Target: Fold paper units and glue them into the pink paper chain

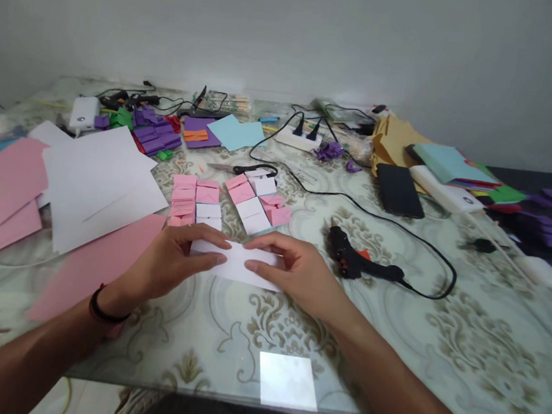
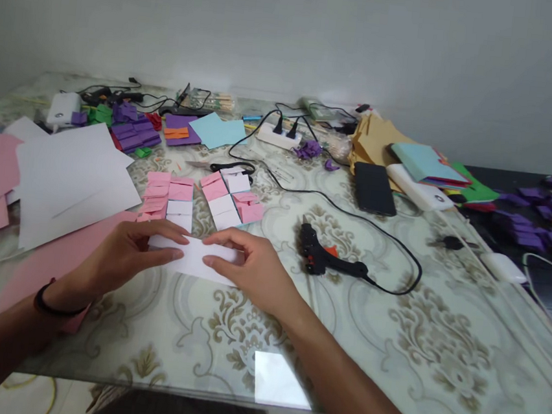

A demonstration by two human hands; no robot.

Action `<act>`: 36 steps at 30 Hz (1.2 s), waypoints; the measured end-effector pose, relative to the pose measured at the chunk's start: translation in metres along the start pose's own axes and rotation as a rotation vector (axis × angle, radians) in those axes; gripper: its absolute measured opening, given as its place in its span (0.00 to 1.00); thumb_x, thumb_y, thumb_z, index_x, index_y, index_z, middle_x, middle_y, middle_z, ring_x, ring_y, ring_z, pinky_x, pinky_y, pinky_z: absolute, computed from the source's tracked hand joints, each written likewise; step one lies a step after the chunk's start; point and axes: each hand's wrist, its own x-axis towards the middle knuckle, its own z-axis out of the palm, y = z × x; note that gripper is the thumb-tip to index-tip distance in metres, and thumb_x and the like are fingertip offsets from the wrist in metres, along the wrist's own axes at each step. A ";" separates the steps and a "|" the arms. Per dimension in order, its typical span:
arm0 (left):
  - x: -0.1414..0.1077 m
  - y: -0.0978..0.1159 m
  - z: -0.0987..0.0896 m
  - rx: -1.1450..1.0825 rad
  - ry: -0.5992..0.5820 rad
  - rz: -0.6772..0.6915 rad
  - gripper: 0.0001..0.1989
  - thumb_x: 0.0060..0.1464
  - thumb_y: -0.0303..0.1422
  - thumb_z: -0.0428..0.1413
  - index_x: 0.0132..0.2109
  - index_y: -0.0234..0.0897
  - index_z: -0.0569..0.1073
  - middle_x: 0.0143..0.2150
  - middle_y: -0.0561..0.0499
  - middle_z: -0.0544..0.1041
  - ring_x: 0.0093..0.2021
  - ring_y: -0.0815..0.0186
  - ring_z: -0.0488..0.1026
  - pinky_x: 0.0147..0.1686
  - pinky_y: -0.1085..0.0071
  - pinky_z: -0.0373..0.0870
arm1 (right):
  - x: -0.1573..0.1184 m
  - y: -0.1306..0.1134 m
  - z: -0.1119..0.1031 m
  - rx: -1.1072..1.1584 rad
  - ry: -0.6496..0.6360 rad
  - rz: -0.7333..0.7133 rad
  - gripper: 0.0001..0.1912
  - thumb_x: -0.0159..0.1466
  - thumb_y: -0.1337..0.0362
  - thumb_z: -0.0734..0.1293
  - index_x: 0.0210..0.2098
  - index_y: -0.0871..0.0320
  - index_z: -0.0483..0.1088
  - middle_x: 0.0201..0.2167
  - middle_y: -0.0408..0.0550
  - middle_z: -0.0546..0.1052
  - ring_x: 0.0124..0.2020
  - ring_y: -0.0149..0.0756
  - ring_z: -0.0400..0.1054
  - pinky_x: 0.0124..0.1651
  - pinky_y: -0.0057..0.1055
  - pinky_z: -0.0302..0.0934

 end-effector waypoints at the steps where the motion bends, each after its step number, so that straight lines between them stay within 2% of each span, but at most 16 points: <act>1: -0.001 -0.001 0.000 0.009 0.012 -0.021 0.07 0.56 0.35 0.67 0.43 0.42 0.84 0.43 0.51 0.84 0.41 0.66 0.78 0.38 0.75 0.72 | 0.000 0.000 0.000 0.009 0.019 0.001 0.12 0.60 0.60 0.77 0.43 0.53 0.80 0.42 0.46 0.83 0.44 0.40 0.75 0.46 0.35 0.65; 3: -0.002 -0.004 0.000 0.035 0.030 -0.067 0.08 0.57 0.36 0.67 0.44 0.41 0.83 0.37 0.52 0.82 0.33 0.69 0.74 0.30 0.76 0.67 | 0.000 0.002 0.001 0.007 0.059 0.014 0.14 0.60 0.61 0.77 0.45 0.53 0.79 0.40 0.45 0.82 0.41 0.39 0.75 0.42 0.34 0.65; 5: -0.002 -0.003 0.000 0.052 0.035 -0.092 0.09 0.56 0.35 0.66 0.45 0.40 0.82 0.36 0.53 0.80 0.31 0.70 0.72 0.29 0.76 0.65 | -0.001 0.005 0.002 -0.024 0.111 0.027 0.17 0.59 0.61 0.78 0.47 0.52 0.78 0.40 0.45 0.82 0.38 0.38 0.74 0.38 0.32 0.63; 7: -0.001 -0.001 0.000 0.055 -0.020 -0.111 0.12 0.55 0.32 0.66 0.47 0.40 0.80 0.36 0.54 0.79 0.32 0.70 0.73 0.31 0.76 0.67 | -0.001 0.007 0.003 -0.022 0.162 0.027 0.20 0.58 0.61 0.78 0.49 0.51 0.77 0.39 0.44 0.80 0.36 0.37 0.73 0.36 0.32 0.63; 9: 0.000 0.003 0.001 0.068 -0.122 -0.151 0.13 0.55 0.32 0.65 0.49 0.40 0.79 0.33 0.55 0.77 0.32 0.70 0.72 0.31 0.76 0.67 | -0.001 0.008 0.006 0.041 0.186 0.024 0.24 0.57 0.62 0.79 0.52 0.51 0.75 0.38 0.43 0.79 0.37 0.36 0.72 0.37 0.31 0.64; 12: 0.000 0.005 0.003 0.126 -0.245 -0.192 0.10 0.59 0.39 0.62 0.40 0.36 0.80 0.29 0.55 0.73 0.29 0.71 0.68 0.29 0.75 0.62 | -0.002 0.002 0.012 0.164 0.178 0.034 0.29 0.56 0.63 0.79 0.55 0.50 0.71 0.34 0.40 0.76 0.36 0.35 0.72 0.37 0.30 0.65; 15: -0.002 0.003 0.006 0.150 -0.255 -0.199 0.19 0.61 0.45 0.61 0.30 0.33 0.75 0.25 0.56 0.67 0.26 0.72 0.61 0.25 0.75 0.54 | -0.005 -0.005 0.019 0.298 0.149 0.077 0.33 0.55 0.61 0.80 0.57 0.50 0.68 0.34 0.39 0.76 0.34 0.34 0.71 0.35 0.28 0.65; 17: -0.004 0.001 0.008 0.086 -0.232 -0.222 0.21 0.60 0.47 0.61 0.30 0.33 0.74 0.25 0.56 0.66 0.25 0.72 0.61 0.24 0.75 0.53 | -0.007 -0.008 0.021 0.369 0.100 0.131 0.28 0.55 0.58 0.80 0.53 0.52 0.71 0.33 0.40 0.77 0.32 0.34 0.71 0.34 0.29 0.65; 19: -0.007 0.001 0.010 -0.012 -0.215 -0.250 0.21 0.60 0.49 0.62 0.33 0.34 0.75 0.26 0.55 0.69 0.25 0.71 0.63 0.23 0.75 0.54 | -0.009 -0.008 0.023 0.369 0.038 0.196 0.20 0.57 0.54 0.79 0.44 0.56 0.76 0.32 0.42 0.78 0.30 0.34 0.71 0.33 0.29 0.64; 22: -0.010 0.003 0.012 -0.069 -0.231 -0.285 0.22 0.60 0.51 0.61 0.33 0.33 0.75 0.25 0.54 0.70 0.24 0.71 0.63 0.22 0.76 0.54 | -0.010 -0.006 0.024 0.308 -0.006 0.255 0.19 0.57 0.50 0.78 0.34 0.60 0.78 0.29 0.45 0.78 0.30 0.34 0.70 0.33 0.30 0.63; 28: -0.009 0.005 0.010 0.008 -0.257 -0.275 0.24 0.61 0.51 0.59 0.28 0.35 0.71 0.23 0.55 0.64 0.23 0.72 0.59 0.20 0.75 0.51 | -0.011 -0.005 0.021 0.332 0.001 0.291 0.21 0.54 0.48 0.80 0.33 0.60 0.80 0.27 0.45 0.79 0.27 0.34 0.69 0.32 0.31 0.63; 31: -0.009 0.006 0.008 0.067 -0.242 -0.253 0.26 0.60 0.50 0.60 0.25 0.36 0.66 0.23 0.57 0.59 0.24 0.72 0.55 0.21 0.74 0.49 | -0.008 -0.005 0.014 0.351 0.030 0.247 0.20 0.56 0.48 0.79 0.28 0.60 0.79 0.24 0.44 0.76 0.26 0.32 0.66 0.30 0.30 0.60; 36: -0.008 0.007 0.004 0.069 -0.254 -0.237 0.26 0.61 0.49 0.60 0.25 0.36 0.64 0.23 0.57 0.57 0.24 0.72 0.53 0.21 0.73 0.48 | -0.004 -0.004 0.004 0.286 0.068 0.129 0.20 0.59 0.49 0.77 0.23 0.59 0.76 0.22 0.41 0.70 0.26 0.31 0.60 0.31 0.30 0.56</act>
